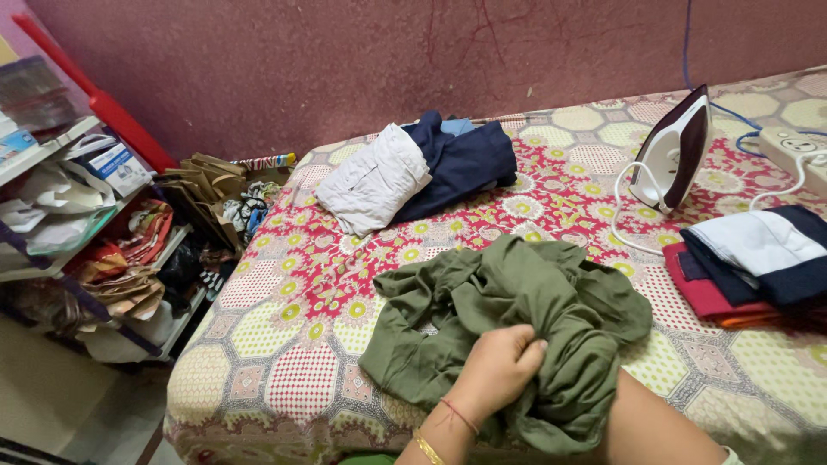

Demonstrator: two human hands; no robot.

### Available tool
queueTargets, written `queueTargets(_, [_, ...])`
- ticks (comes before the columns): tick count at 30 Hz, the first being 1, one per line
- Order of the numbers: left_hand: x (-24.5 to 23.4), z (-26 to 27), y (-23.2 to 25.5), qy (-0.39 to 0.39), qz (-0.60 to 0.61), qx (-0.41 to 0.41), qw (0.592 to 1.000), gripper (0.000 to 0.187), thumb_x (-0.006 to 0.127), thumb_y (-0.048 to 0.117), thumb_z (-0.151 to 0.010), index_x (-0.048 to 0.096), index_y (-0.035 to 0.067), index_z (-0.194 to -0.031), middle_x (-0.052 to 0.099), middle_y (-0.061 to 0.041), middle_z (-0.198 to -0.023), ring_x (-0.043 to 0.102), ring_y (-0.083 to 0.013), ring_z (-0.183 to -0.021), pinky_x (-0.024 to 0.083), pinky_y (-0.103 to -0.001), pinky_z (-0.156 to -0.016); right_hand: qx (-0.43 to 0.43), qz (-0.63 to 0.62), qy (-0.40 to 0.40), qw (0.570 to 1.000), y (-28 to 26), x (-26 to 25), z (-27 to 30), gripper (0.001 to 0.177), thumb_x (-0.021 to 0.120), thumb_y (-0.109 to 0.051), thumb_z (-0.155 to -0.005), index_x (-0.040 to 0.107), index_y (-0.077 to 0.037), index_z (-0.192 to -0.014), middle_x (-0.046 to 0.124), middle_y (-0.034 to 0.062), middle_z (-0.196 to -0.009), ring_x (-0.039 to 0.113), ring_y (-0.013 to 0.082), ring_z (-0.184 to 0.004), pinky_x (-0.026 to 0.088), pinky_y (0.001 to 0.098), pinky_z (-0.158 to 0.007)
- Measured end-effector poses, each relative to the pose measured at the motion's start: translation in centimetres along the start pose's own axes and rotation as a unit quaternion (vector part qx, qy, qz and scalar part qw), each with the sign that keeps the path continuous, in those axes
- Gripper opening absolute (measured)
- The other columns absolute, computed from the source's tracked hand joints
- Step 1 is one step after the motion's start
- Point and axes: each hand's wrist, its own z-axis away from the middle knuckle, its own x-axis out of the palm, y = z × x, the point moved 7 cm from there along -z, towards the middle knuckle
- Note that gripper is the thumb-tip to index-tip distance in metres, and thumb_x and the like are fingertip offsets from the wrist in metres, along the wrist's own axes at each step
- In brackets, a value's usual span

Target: The person folds a pair of dark blue shorts and places them on a stack. Then the person unfolds and refolds a green long-sleeved shirt on the bed.

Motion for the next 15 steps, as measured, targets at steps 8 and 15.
queueTargets(8, [1.6, 1.5, -0.6, -0.089, 0.023, 0.016, 0.996, 0.038, 0.065, 0.032, -0.105, 0.059, -0.002, -0.090, 0.058, -0.020, -0.076, 0.053, -0.0343, -0.066, 0.048, -0.041, -0.065, -0.018, -0.017, 0.011, 1.000, -2.1, -0.4, 0.4, 0.039, 0.050, -0.016, -0.096, 0.064, -0.001, -0.129, 0.070, 0.0164, -0.126, 0.068, 0.0270, -0.110, 0.053, 0.0392, -0.097])
queueTargets(15, [-3.6, -2.2, -10.4, 0.049, -0.017, -0.210, 0.976, 0.101, 0.084, 0.022, -0.083, 0.023, 0.017, -0.163, 0.069, -0.011, -0.082, 0.067, -0.0195, -0.076, 0.056, -0.033, -0.075, 0.004, -0.004, 0.000, 1.000, -1.5, -1.0, 1.7, 0.039, 0.049, -0.016, -0.096, 0.063, -0.001, -0.130, 0.070, 0.0161, -0.127, 0.068, 0.0264, -0.110, 0.053, 0.0392, -0.097])
